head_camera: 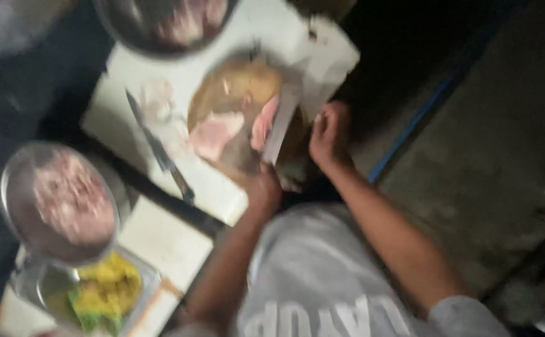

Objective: A person is slicing raw meat into thin strips on a wooden cutting board using a knife.

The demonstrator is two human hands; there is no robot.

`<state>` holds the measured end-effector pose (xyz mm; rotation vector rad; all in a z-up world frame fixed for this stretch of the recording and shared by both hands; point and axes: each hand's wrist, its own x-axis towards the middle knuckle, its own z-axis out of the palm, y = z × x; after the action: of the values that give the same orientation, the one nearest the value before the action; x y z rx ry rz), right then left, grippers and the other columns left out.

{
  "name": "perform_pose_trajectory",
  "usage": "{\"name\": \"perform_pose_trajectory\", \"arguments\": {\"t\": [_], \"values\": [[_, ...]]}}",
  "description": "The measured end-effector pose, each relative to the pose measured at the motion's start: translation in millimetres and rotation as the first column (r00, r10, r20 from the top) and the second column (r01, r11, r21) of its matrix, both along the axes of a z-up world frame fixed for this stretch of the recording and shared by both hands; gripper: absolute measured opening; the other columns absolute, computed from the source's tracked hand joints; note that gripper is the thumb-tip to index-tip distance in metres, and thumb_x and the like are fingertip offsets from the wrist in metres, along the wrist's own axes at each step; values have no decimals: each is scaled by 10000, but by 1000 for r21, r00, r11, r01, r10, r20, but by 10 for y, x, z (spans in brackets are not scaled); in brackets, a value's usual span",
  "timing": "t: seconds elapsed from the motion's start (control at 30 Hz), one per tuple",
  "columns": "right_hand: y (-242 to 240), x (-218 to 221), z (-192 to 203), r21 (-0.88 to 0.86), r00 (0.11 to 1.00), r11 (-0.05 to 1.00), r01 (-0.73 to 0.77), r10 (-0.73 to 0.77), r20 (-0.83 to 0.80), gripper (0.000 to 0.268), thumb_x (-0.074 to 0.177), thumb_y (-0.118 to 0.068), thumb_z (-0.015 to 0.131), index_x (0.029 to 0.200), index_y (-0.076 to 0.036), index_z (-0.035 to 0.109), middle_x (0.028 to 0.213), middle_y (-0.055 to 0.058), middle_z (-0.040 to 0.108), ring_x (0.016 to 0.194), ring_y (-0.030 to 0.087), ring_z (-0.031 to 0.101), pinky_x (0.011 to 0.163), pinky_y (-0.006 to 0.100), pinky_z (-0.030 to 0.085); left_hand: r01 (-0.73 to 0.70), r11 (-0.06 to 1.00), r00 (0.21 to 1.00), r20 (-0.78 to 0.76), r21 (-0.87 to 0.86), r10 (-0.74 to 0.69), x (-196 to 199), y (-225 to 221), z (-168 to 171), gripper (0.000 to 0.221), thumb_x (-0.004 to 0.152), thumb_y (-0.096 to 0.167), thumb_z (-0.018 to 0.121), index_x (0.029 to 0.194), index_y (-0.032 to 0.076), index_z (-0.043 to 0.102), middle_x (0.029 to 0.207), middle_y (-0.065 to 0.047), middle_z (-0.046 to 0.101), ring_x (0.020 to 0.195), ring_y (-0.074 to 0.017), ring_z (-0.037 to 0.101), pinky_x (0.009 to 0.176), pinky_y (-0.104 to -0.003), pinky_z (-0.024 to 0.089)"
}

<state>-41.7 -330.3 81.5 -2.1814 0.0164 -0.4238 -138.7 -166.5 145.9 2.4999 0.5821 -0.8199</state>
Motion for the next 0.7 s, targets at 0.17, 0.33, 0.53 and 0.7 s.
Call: {"name": "perform_pose_trajectory", "arguments": {"t": [0.17,0.33,0.53,0.7], "values": [[516,346,-580,-76,994,997,-21,28,102,149,1074,-179,485,1140,-71,564,1116,110,522,1059,349,562,943,454,467,305,949,835,458,77,-306,-13,186,-699,342,1023,250,460,1103,-75,533,745,-258,634,689,-490,682,553,-608,495],[622,413,-732,-193,980,961,-199,194,-47,285,910,-68,688,1143,-127,533,1210,91,521,1132,387,529,904,509,463,230,950,884,454,-213,-112,-81,508,-641,443,1010,141,483,1370,-109,420,792,-303,644,740,-566,664,588,-639,507],[274,419,-599,-218,959,941,-258,276,56,218,847,-168,739,1037,-158,632,1117,53,641,1063,337,629,902,474,504,-18,962,962,256,-274,91,182,478,199,460,1047,471,393,1313,119,526,725,-199,718,810,-433,731,702,-557,537],[-195,156,-597,-34,972,999,-34,41,230,202,1017,-158,543,1182,-45,572,1179,132,557,1095,351,545,974,490,398,175,984,715,691,-27,-108,211,639,141,336,1037,365,459,1241,131,588,807,-218,686,783,-430,715,652,-470,574]]}}
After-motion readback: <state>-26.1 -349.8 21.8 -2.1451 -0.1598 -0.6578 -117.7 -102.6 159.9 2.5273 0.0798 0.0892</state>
